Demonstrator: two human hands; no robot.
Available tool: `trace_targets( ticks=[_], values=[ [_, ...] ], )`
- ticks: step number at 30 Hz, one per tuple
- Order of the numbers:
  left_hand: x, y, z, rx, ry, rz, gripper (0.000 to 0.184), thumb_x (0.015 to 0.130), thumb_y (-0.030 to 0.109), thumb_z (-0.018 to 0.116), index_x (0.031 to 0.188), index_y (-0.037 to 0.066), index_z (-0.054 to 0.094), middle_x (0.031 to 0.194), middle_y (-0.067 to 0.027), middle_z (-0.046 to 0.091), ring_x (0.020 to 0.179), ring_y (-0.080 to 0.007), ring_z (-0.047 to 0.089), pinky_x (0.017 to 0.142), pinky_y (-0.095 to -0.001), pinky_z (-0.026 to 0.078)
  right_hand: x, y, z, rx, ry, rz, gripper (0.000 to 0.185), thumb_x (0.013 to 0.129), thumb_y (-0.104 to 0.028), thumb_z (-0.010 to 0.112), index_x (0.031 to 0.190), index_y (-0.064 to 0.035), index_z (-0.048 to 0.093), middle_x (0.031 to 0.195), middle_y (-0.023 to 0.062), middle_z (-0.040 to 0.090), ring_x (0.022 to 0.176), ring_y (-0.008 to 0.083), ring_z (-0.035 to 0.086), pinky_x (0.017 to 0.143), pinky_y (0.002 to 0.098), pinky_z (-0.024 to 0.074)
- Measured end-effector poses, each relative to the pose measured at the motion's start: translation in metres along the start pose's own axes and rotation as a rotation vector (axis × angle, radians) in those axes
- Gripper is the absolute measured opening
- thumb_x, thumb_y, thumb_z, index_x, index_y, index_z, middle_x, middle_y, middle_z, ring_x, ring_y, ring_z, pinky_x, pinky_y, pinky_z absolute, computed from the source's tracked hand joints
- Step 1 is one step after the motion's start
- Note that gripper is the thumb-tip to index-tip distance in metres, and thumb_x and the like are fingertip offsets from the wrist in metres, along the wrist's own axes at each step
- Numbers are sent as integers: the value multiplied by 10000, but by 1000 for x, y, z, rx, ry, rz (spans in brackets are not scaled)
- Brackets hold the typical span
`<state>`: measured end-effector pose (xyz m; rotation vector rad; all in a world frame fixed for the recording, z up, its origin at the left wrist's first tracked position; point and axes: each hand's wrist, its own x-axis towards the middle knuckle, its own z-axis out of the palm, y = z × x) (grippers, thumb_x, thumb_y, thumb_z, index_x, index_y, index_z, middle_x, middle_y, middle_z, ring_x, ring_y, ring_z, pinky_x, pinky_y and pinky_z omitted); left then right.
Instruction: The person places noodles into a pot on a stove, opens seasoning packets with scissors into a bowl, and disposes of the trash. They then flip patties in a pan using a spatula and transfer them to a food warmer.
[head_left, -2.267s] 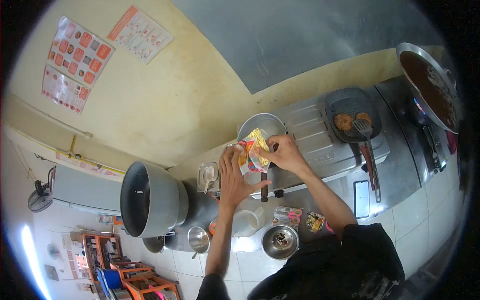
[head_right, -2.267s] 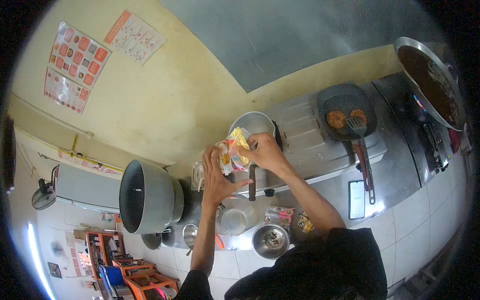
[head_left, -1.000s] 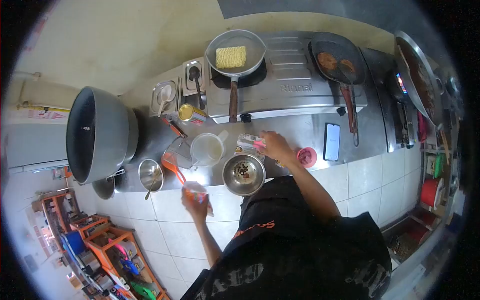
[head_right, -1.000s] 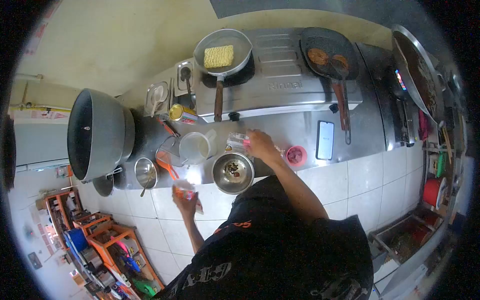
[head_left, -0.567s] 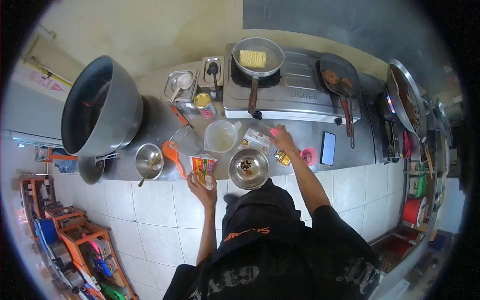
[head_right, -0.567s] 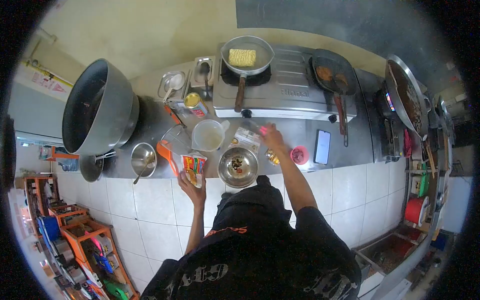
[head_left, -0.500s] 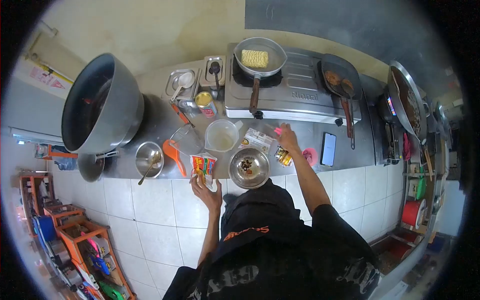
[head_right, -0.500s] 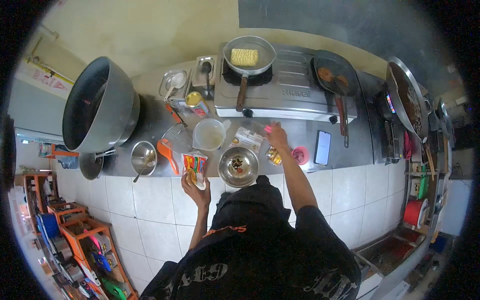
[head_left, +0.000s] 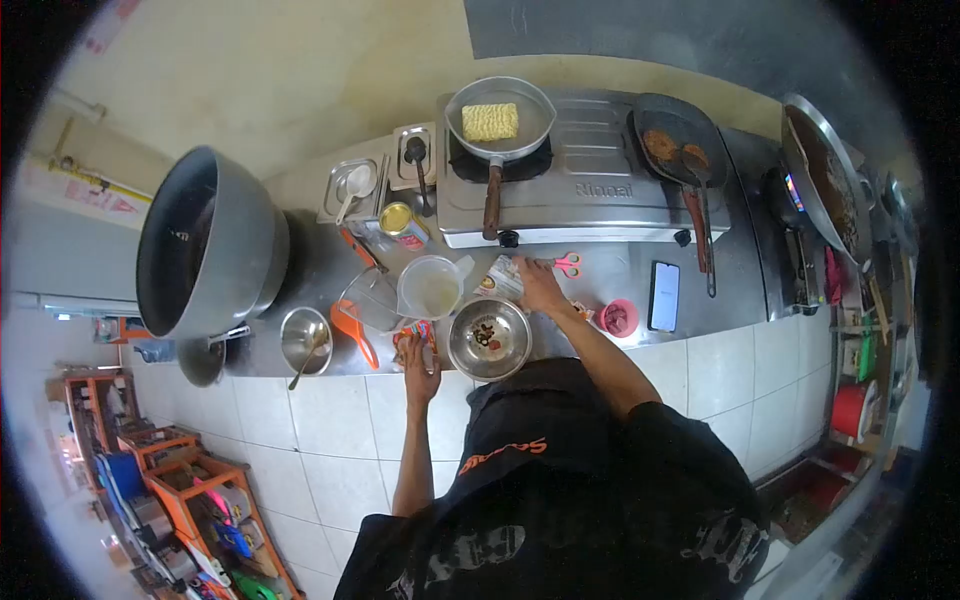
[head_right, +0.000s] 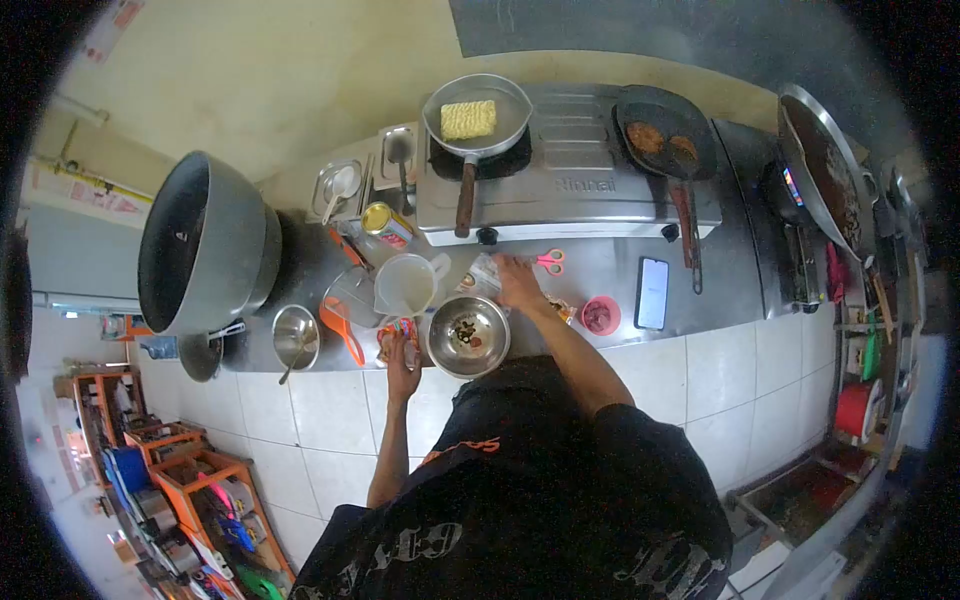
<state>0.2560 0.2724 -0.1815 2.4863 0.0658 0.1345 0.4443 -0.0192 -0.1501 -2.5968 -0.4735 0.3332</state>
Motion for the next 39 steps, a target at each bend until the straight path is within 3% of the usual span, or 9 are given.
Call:
trace_targets(
  ticks=[9, 14, 18, 20, 24, 28, 33, 35, 39],
  values=[
    [-17, 66, -7, -65, 400, -218, 470, 793, 29, 614, 1232, -14, 450, 1274, -233, 434, 1242, -423, 377, 1062, -489, 286, -5, 16, -2, 239, 159, 46, 839, 547, -106, 840, 1250, -49, 386, 1123, 206, 563, 1071, 365, 561, 941, 490, 413],
    [-8, 118, -30, -317, 418, -217, 213, 859, 23, 594, 1063, 7, 535, 924, -89, 544, 951, -213, 512, 870, -324, 388, -40, -18, -70, 754, 197, 105, 905, 560, -115, 876, 1290, -45, 346, 1094, 181, 565, 1039, 289, 580, 888, 410, 473],
    [16, 168, -48, -390, 369, -265, 378, 873, 130, 619, 1202, 11, 477, 1122, -155, 507, 1064, -280, 474, 935, -382, 367, -53, -51, -98, 1095, 149, 20, 907, 601, -64, 867, 1310, -50, 303, 1096, 175, 554, 1026, 237, 574, 862, 351, 495],
    [8, 123, -30, -121, 673, -515, 493, 877, 201, 631, 1278, -3, 428, 1221, -207, 440, 1153, -344, 419, 990, -438, 335, -51, -53, -90, 1050, 232, -11, 923, 602, -55, 871, 1319, -61, 290, 1089, 179, 565, 1019, 246, 588, 862, 351, 510],
    [-26, 77, -41, -126, 631, -479, 522, 922, 267, 584, 1307, -37, 406, 1234, -204, 444, 1181, -334, 416, 1016, -436, 326, -67, -69, -99, 1161, 73, 68, 947, 617, -33, 864, 1346, -88, 261, 1160, 182, 555, 1031, 239, 602, 889, 358, 503],
    [-7, 131, -82, -1100, 53, -331, 576, 981, 464, 411, 1369, 41, 364, 1255, -138, 487, 1197, -235, 448, 985, -384, 377, -87, -119, -104, 1269, -167, 19, 944, 618, -29, 865, 1351, -100, 275, 1217, 148, 533, 1083, 216, 573, 872, 321, 494],
    [3, 179, -105, -1172, 379, -409, 340, 968, 214, 533, 1231, 6, 478, 1126, -84, 555, 990, -133, 516, 898, -284, 409, -93, -174, -83, 1069, -66, -366, 782, 641, -43, 840, 1284, -76, 396, 1275, 157, 484, 1176, 243, 504, 923, 338, 456],
    [-3, 176, -117, -825, 458, -321, 248, 939, 119, 571, 1147, -13, 542, 1034, -66, 599, 929, -112, 548, 828, -254, 443, -95, -195, -89, 1012, -16, -414, 706, 646, -50, 830, 1243, -48, 453, 1268, 160, 491, 1200, 266, 482, 961, 354, 426],
    [-18, 182, -144, -689, 625, -302, 241, 859, 50, 665, 1086, -3, 604, 990, -134, 662, 911, -168, 630, 789, -295, 499, -105, -241, -106, 693, 138, -570, 338, 741, -109, 743, 1051, -44, 624, 1229, 163, 506, 1163, 326, 493, 952, 382, 410]
  ],
)
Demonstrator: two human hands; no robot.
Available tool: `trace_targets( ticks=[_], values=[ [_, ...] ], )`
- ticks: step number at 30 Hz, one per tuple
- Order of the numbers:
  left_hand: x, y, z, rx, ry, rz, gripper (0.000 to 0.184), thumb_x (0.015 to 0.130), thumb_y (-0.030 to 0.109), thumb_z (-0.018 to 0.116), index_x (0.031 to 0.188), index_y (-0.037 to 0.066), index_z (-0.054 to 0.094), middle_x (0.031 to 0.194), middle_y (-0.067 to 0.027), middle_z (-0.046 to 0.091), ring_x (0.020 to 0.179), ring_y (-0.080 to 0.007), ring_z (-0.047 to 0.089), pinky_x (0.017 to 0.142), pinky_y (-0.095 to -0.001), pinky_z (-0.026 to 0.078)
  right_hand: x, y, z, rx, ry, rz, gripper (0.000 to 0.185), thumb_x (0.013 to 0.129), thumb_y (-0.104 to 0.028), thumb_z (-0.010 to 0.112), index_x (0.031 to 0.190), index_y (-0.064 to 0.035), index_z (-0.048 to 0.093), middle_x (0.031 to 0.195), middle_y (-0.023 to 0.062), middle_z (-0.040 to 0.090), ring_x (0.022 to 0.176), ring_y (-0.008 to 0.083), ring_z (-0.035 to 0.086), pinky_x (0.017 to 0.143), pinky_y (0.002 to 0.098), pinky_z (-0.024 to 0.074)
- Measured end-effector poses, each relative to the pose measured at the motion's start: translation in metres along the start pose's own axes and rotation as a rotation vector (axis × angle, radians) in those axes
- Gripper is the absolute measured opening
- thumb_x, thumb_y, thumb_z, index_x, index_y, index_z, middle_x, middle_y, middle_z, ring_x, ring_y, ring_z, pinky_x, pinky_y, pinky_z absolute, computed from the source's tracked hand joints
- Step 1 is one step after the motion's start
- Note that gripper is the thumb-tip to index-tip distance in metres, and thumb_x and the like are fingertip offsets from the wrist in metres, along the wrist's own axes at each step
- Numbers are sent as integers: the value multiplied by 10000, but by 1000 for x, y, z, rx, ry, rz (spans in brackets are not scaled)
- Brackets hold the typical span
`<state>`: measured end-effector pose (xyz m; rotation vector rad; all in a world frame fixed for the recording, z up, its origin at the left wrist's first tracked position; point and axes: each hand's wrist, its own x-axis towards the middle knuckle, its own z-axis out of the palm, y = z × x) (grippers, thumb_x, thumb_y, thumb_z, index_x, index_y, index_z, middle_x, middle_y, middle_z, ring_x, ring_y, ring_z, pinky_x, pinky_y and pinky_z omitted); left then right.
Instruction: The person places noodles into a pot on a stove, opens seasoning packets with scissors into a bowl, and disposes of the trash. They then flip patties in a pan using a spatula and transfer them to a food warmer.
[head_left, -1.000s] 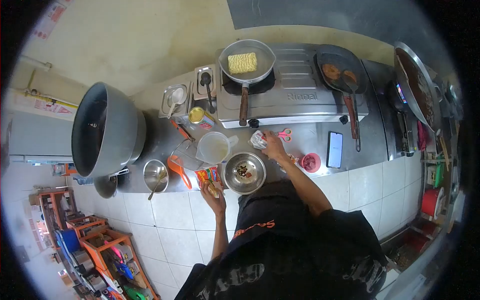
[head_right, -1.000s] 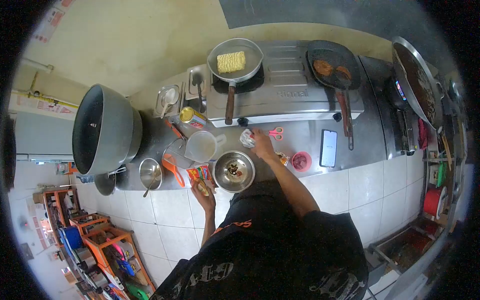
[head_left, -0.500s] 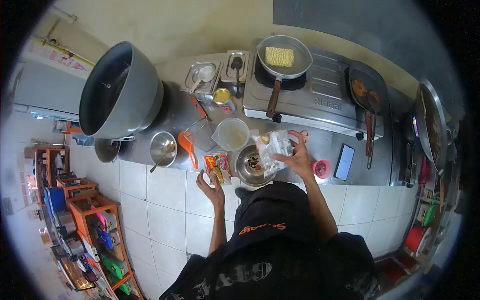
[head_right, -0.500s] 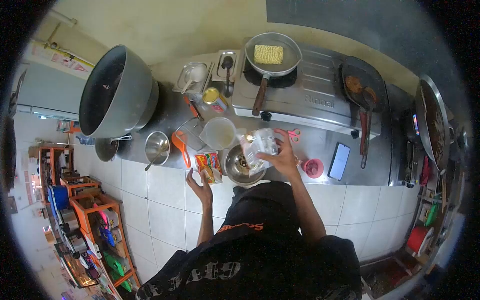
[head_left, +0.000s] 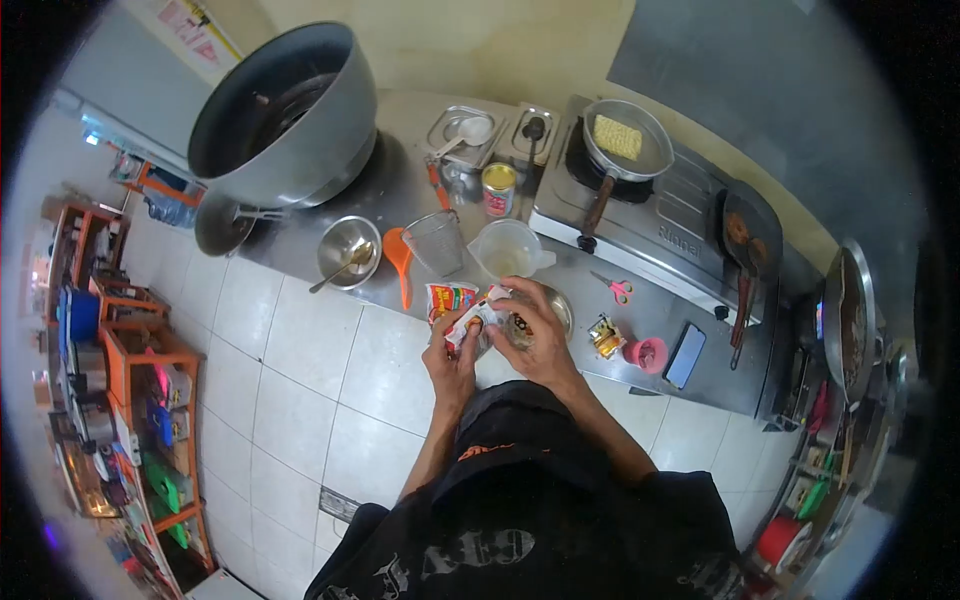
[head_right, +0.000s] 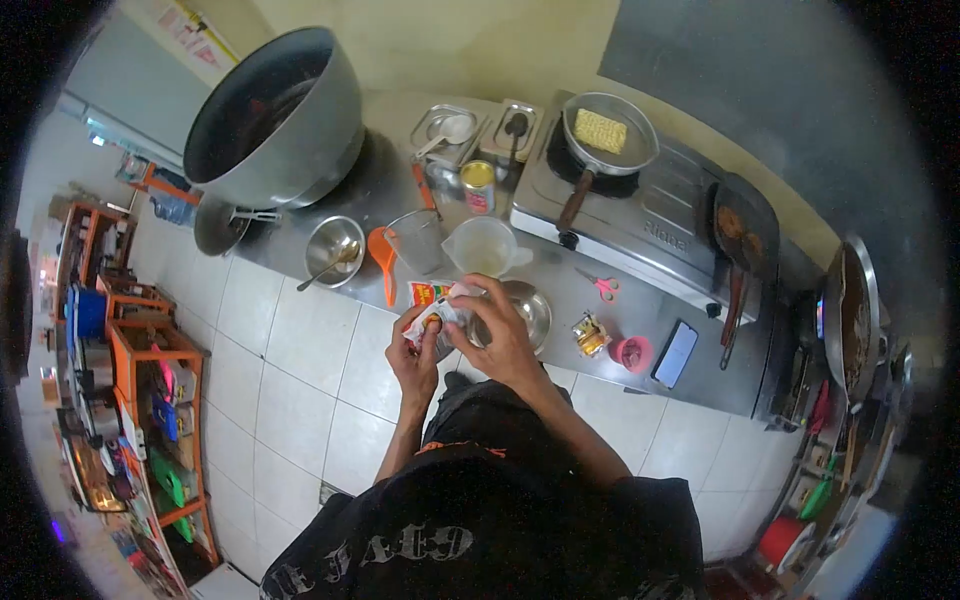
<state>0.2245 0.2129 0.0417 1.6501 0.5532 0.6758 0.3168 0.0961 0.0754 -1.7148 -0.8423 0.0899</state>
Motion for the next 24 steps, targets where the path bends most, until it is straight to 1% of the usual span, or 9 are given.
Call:
trace_targets(
  ticks=[4, 7, 9, 12, 13, 15, 18, 22, 24],
  values=[
    [-3, 3, -27, 28, 50, 72, 291, 823, 11, 688, 1100, -4, 598, 1010, -145, 677, 936, -221, 660, 809, -324, 524, 8, -20, 29, -155, 49, -30, 256, 741, -103, 739, 972, -41, 648, 1133, 124, 552, 1031, 283, 536, 864, 370, 428],
    [-5, 0, -50, 146, 94, 163, 333, 776, -15, 707, 1093, -1, 607, 1067, -157, 668, 1012, -282, 652, 882, -378, 518, 8, -25, 47, 14, -77, 93, 213, 756, -94, 732, 943, -41, 643, 1074, 107, 563, 1032, 258, 531, 850, 353, 424],
    [-3, 3, -67, 316, 134, 454, 314, 727, -51, 703, 1031, 0, 644, 1088, -152, 667, 1047, -313, 637, 923, -417, 500, 6, -28, 59, 133, -171, 165, 204, 762, -96, 737, 933, -41, 642, 982, 91, 571, 976, 226, 543, 834, 326, 420],
    [-4, -8, -94, 333, 209, 556, 279, 686, -81, 687, 952, 1, 674, 1078, -136, 675, 1066, -310, 631, 952, -443, 483, 6, -39, 84, 186, -192, 124, 215, 779, -99, 742, 951, -34, 631, 904, 62, 572, 863, 170, 557, 776, 285, 425],
    [-6, -8, -103, 364, 228, 526, 239, 688, -85, 669, 913, -6, 682, 1058, -132, 682, 1079, -301, 627, 955, -442, 482, 4, -40, 92, 187, -211, 119, 215, 779, -99, 742, 951, -34, 631, 904, 62, 572, 863, 170, 557, 776, 285, 425],
    [-6, -10, -119, 386, 255, 547, 241, 690, -81, 667, 916, 0, 683, 1054, -132, 683, 1081, -305, 625, 955, -442, 483, 0, -40, 109, 342, -255, 344, 232, 788, -102, 749, 964, -26, 618, 863, 29, 571, 758, 115, 545, 682, 250, 429],
    [-8, -16, -144, 417, 252, 588, 236, 700, -70, 667, 920, 13, 686, 1056, -140, 680, 1081, -315, 624, 951, -438, 488, 2, -47, 126, 361, -365, 183, 241, 797, -106, 748, 981, -31, 611, 833, 8, 578, 722, 71, 527, 604, 226, 412],
    [-16, -13, -164, 377, 198, 583, 228, 715, -54, 681, 926, 30, 687, 1054, -167, 671, 1076, -334, 623, 944, -428, 494, 10, -55, 136, 434, -506, 212, 158, 821, -106, 725, 896, -24, 613, 809, 6, 577, 716, 56, 515, 574, 205, 390],
    [-15, -9, -170, 399, 183, 583, 232, 714, -52, 688, 932, 26, 685, 1056, -171, 667, 1050, -326, 634, 916, -407, 511, 13, -65, 135, 296, -541, 168, 115, 832, -86, 694, 851, -13, 608, 841, 29, 589, 737, 111, 548, 609, 250, 431]
  ],
)
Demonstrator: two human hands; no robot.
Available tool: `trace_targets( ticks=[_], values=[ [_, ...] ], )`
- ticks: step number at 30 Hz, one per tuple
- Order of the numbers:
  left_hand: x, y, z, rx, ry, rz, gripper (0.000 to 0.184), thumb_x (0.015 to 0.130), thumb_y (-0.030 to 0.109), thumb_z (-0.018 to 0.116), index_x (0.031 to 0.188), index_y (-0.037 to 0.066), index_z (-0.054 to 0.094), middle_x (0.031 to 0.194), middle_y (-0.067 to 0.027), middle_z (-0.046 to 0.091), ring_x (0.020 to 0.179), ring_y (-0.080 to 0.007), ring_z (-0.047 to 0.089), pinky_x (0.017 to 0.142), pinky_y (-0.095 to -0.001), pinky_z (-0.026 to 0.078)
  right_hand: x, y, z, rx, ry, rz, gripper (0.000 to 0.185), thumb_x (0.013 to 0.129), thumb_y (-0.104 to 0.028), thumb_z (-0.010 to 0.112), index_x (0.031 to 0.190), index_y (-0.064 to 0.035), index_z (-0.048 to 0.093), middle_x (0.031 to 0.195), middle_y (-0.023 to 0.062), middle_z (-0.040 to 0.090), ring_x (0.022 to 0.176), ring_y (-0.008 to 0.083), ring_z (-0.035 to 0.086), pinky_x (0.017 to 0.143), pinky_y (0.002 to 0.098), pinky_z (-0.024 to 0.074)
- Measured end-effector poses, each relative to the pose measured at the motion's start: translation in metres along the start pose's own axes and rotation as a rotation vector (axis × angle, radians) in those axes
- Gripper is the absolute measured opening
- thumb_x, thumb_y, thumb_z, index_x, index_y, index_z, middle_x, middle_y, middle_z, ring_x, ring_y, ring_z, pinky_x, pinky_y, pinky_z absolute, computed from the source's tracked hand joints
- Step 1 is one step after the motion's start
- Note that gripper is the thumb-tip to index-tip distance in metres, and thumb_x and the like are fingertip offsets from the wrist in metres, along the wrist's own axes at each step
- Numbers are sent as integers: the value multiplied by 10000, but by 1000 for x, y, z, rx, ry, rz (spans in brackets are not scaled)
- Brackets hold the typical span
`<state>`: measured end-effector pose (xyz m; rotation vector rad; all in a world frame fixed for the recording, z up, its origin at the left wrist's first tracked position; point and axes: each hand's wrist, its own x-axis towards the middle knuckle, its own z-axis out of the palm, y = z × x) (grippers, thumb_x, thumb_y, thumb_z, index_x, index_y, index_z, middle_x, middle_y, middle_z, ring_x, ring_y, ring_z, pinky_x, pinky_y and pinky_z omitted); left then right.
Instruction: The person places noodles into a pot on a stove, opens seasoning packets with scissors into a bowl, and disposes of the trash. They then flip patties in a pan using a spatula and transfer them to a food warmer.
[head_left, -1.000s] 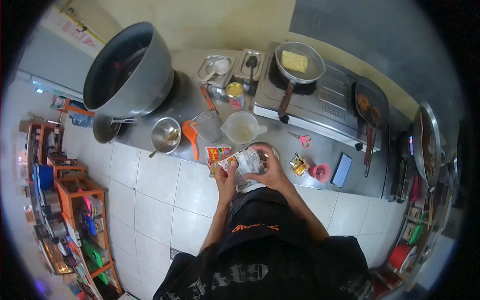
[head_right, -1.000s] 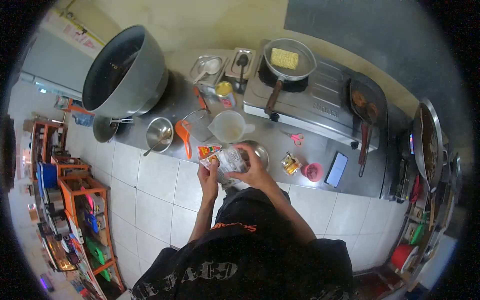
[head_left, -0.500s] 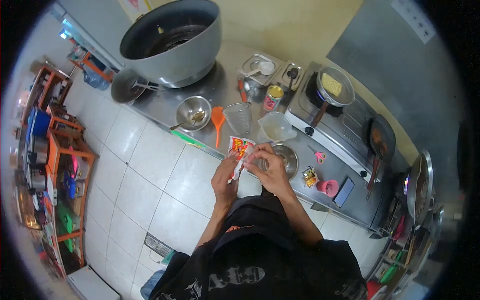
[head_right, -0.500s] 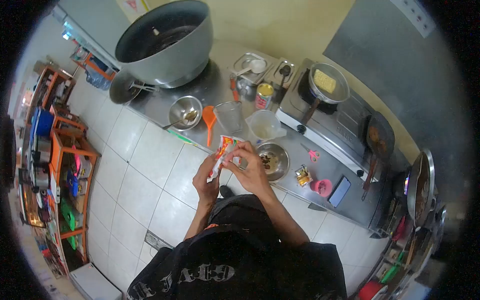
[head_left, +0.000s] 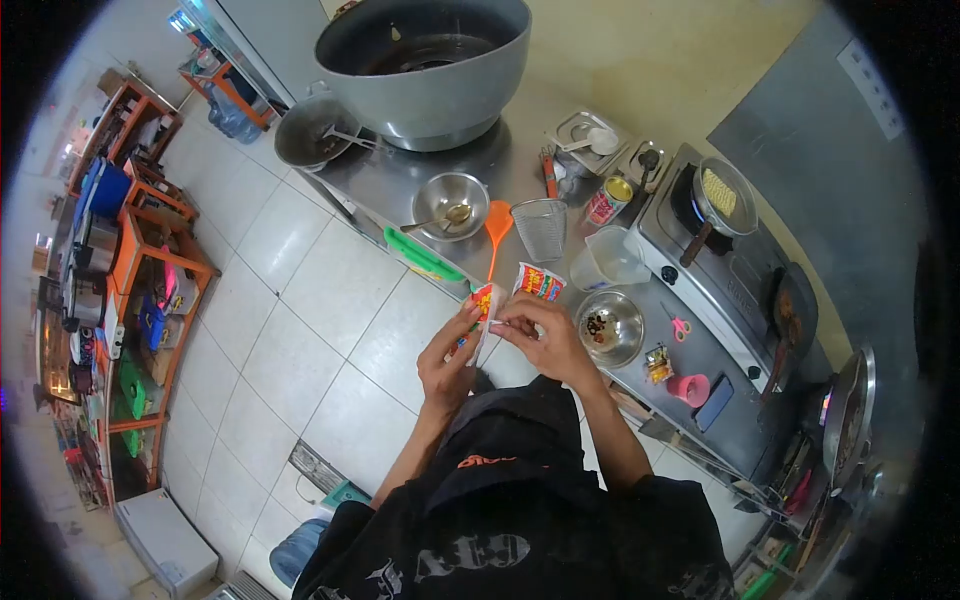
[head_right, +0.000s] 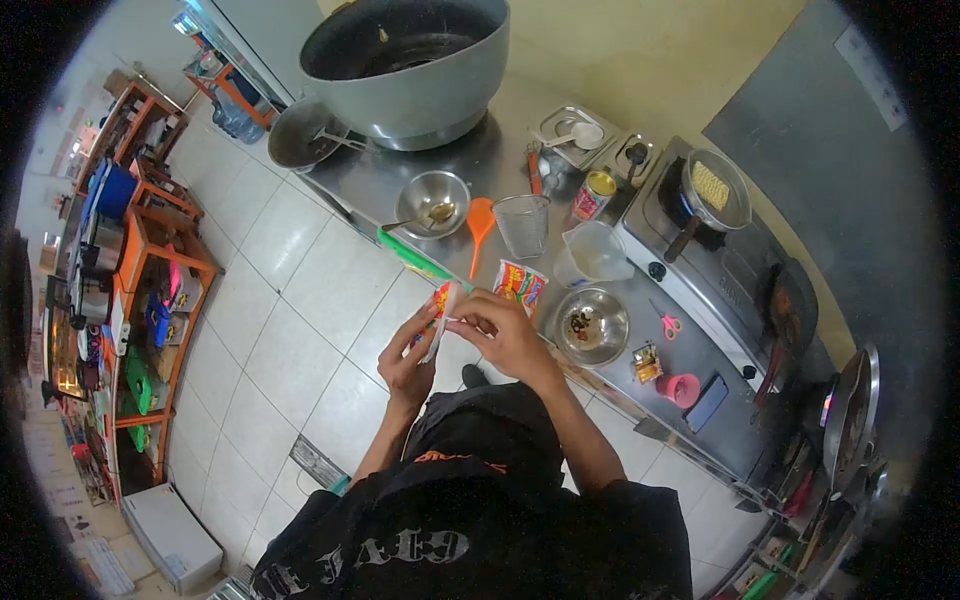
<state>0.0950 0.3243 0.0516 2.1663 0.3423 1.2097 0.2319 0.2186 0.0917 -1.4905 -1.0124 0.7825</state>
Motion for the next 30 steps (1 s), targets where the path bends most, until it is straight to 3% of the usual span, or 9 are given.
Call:
trace_targets(
  ticks=[2, 3, 6, 8, 9, 14, 17, 24, 30],
  values=[
    [5, 2, -6, 10, -24, -2, 237, 713, -51, 695, 939, 22, 682, 1057, -175, 663, 1023, -317, 645, 888, -387, 527, 3, -5, 14, -428, 229, -392, 93, 800, -30, 682, 866, -11, 618, 865, 60, 597, 783, 196, 574, 675, 319, 464],
    [13, 8, -12, -86, -98, -70, 250, 708, -50, 702, 947, 20, 681, 1069, -173, 656, 1001, -301, 645, 847, -362, 537, 1, -7, 17, -497, 280, -437, 123, 766, 2, 677, 879, -12, 631, 894, 86, 596, 836, 272, 574, 743, 371, 475],
    [39, 6, -23, -299, -299, -96, 280, 713, -45, 706, 985, 11, 676, 1117, -166, 628, 963, -261, 630, 749, -302, 541, -8, -10, 8, -335, 372, -373, 109, 777, -14, 674, 881, -14, 639, 913, 94, 592, 854, 280, 571, 756, 365, 478],
    [51, -1, -23, -604, -558, -305, 286, 728, -15, 721, 1009, 5, 671, 1099, -150, 626, 1000, -252, 618, 752, -309, 534, -18, -19, -10, -368, 390, -395, 130, 745, 44, 695, 853, 17, 627, 862, 93, 603, 779, 263, 595, 682, 337, 480],
    [56, -11, -16, -477, -618, -33, 321, 731, 46, 749, 1037, 3, 661, 1069, -135, 627, 941, -246, 637, 730, -313, 533, -25, -22, -18, -388, 273, -392, 135, 743, 36, 697, 861, 9, 636, 865, 90, 606, 779, 258, 599, 676, 337, 483],
    [71, 4, 25, -650, -754, 187, 349, 704, 122, 776, 1004, 10, 635, 975, -105, 617, 779, -245, 654, 648, -304, 529, -59, -41, -45, -489, 141, -340, 132, 745, 19, 690, 870, -6, 652, 868, 96, 617, 767, 258, 611, 668, 349, 497],
    [79, 27, 42, -470, -900, 388, 297, 700, 137, 759, 873, 33, 540, 867, -101, 554, 729, -269, 610, 598, -362, 503, -80, -48, -58, -492, 193, -301, 131, 740, 34, 684, 863, 18, 641, 859, 111, 618, 758, 274, 607, 656, 360, 498],
    [79, 64, 84, -548, -966, 637, 187, 704, 14, 674, 833, 33, 541, 865, -79, 526, 750, -218, 606, 583, -336, 510, -125, -73, -96, -713, 135, -263, 204, 688, 16, 662, 878, 0, 591, 891, 94, 585, 815, 257, 582, 660, 358, 523],
    [84, 70, 80, -644, -1249, 611, 335, 617, -64, 647, 939, 10, 599, 908, -79, 561, 811, -238, 632, 579, -340, 547, -171, -85, -124, -739, 16, -167, 212, 713, 2, 652, 904, -17, 562, 936, 84, 570, 857, 257, 577, 658, 354, 546]
  ],
)
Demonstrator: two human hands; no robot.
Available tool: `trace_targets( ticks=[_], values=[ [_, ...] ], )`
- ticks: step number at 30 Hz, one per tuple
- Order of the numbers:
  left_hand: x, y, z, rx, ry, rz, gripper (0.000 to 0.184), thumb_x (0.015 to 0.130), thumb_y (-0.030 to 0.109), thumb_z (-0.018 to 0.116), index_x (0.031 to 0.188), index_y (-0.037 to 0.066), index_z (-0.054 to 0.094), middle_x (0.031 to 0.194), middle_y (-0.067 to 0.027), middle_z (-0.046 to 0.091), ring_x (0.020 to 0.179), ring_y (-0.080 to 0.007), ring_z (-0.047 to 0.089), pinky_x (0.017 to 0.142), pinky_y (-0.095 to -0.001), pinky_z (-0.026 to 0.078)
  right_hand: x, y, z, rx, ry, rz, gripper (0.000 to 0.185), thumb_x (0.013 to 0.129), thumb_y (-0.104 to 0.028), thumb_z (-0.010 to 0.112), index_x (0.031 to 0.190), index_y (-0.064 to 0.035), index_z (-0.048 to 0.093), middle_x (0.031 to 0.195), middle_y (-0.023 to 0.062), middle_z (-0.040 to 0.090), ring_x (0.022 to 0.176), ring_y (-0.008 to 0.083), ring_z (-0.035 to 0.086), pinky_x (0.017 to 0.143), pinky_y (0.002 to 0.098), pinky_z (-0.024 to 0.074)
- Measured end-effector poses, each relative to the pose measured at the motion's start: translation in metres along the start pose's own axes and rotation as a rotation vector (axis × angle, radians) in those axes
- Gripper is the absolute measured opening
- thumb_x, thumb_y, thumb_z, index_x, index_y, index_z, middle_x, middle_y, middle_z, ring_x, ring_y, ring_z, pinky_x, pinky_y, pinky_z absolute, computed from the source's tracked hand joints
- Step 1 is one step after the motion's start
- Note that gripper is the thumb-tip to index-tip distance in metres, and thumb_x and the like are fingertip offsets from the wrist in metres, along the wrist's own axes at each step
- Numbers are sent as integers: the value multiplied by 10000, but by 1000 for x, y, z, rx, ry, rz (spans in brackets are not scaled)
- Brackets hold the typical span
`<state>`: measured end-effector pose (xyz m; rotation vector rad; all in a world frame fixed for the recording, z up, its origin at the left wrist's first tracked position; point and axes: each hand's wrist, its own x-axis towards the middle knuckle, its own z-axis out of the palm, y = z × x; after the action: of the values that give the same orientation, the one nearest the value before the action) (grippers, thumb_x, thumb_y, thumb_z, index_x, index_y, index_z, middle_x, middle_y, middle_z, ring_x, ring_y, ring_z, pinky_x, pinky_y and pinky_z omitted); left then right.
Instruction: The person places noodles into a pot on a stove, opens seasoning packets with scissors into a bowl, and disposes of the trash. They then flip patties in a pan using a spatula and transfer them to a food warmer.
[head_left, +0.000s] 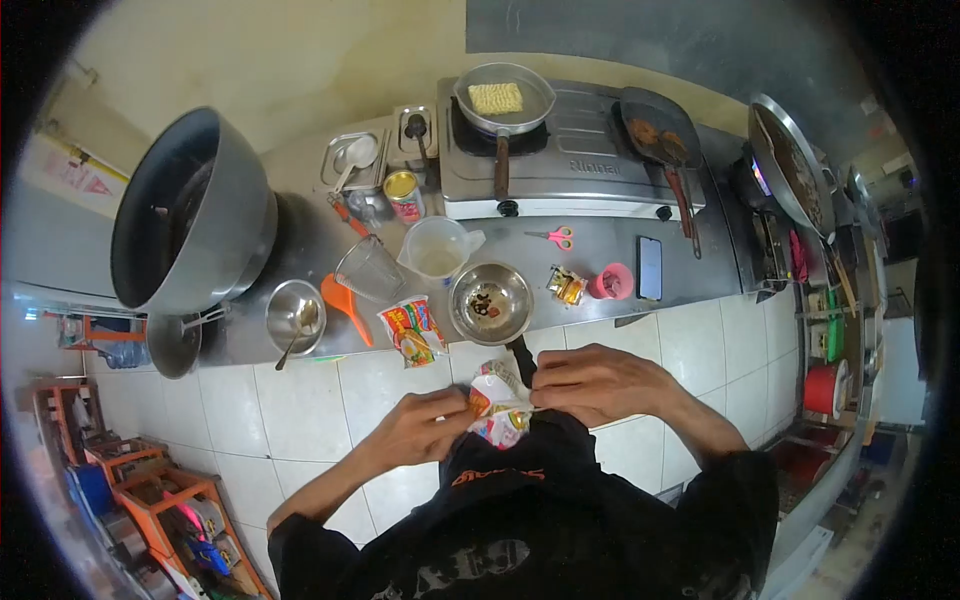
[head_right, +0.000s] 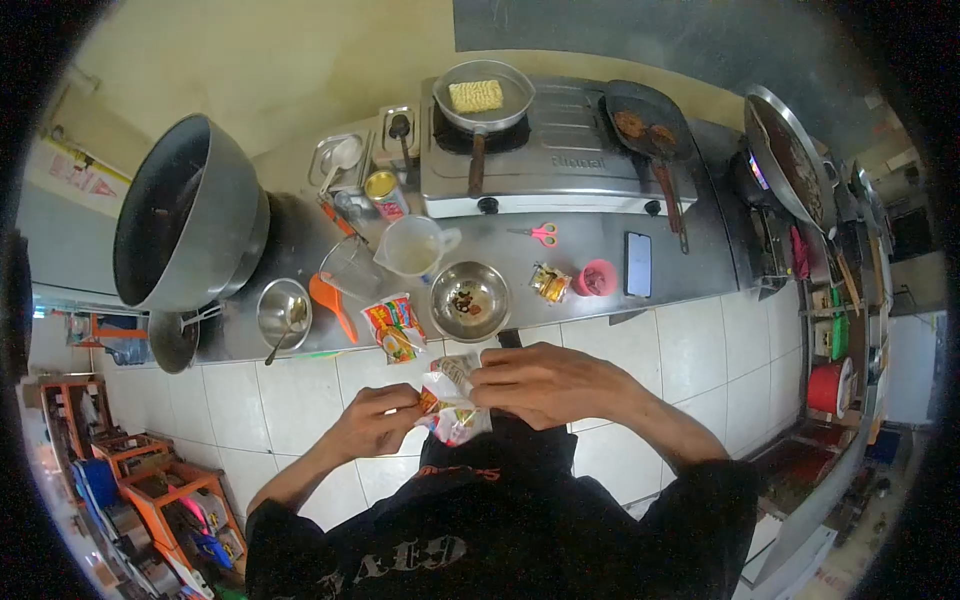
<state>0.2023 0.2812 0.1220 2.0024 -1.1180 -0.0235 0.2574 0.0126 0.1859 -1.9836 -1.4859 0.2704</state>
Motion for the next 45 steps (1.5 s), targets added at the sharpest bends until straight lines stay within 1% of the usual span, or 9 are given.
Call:
trace_targets(
  ticks=[3, 7, 10, 16, 22, 24, 27, 38, 45],
  values=[
    [16, 1, 3, -132, 331, 23, 172, 738, -11, 650, 902, -2, 597, 854, -132, 581, 833, -296, 641, 653, -332, 542, -9, 9, -1, 313, 271, -15, 223, 744, 7, 688, 947, -1, 595, 916, 112, 594, 801, 287, 612, 618, 375, 515],
    [60, -7, -10, -419, 345, -200, 210, 863, 193, 669, 840, 6, 576, 797, -143, 577, 673, -256, 596, 675, -332, 478, -9, 29, -1, 244, 436, 31, 222, 719, 21, 674, 928, -7, 603, 928, 100, 584, 743, 273, 615, 598, 368, 513],
    [97, -9, -12, -224, 116, -563, 236, 849, 201, 695, 822, 5, 566, 769, -134, 580, 636, -232, 569, 668, -337, 479, -5, 47, -6, 73, 394, 15, 213, 729, 15, 651, 935, -12, 603, 940, 93, 582, 747, 272, 623, 600, 362, 522],
    [139, -49, 2, -365, 140, -552, 215, 899, 146, 608, 797, -23, 522, 743, -111, 616, 577, -136, 539, 519, -277, 422, -26, 96, -25, 113, 483, 110, 178, 752, 7, 644, 923, -4, 597, 939, 117, 601, 763, 289, 639, 641, 374, 529],
    [166, -90, 45, -342, 521, -719, 225, 945, 136, 479, 756, 16, 460, 671, -36, 451, 571, -62, 340, 476, -272, 256, -50, 143, -42, 238, 641, 233, 166, 768, 14, 635, 930, 11, 600, 998, 155, 621, 786, 324, 641, 671, 387, 532],
    [184, -90, 51, -409, 508, -814, 184, 923, 130, 527, 789, 12, 481, 686, -25, 504, 635, -61, 441, 530, -257, 363, -49, 154, -46, 198, 629, 257, 156, 776, 22, 618, 930, 14, 598, 986, 162, 621, 808, 330, 640, 693, 392, 529],
    [210, -90, 46, -522, 354, -912, 217, 825, 59, 654, 990, -2, 527, 870, -45, 640, 918, -125, 597, 873, -317, 493, -51, 181, -38, 173, 712, 301, 132, 772, 32, 629, 900, 18, 597, 871, 123, 612, 733, 285, 615, 653, 342, 493],
    [219, -119, 54, -404, 295, -989, 152, 853, 50, 629, 849, 16, 481, 828, -88, 592, 820, -101, 575, 728, -271, 476, -60, 222, -43, 403, 540, 297, 92, 823, -43, 629, 898, -1, 596, 939, 101, 605, 811, 285, 609, 691, 367, 479],
    [212, -143, 70, -300, 399, -842, 150, 929, 108, 528, 851, -14, 489, 801, -121, 543, 734, -225, 564, 665, -298, 449, -61, 240, -27, 592, 524, 299, 78, 881, -58, 588, 902, 10, 555, 912, 120, 574, 796, 281, 573, 708, 355, 461]
  ],
)
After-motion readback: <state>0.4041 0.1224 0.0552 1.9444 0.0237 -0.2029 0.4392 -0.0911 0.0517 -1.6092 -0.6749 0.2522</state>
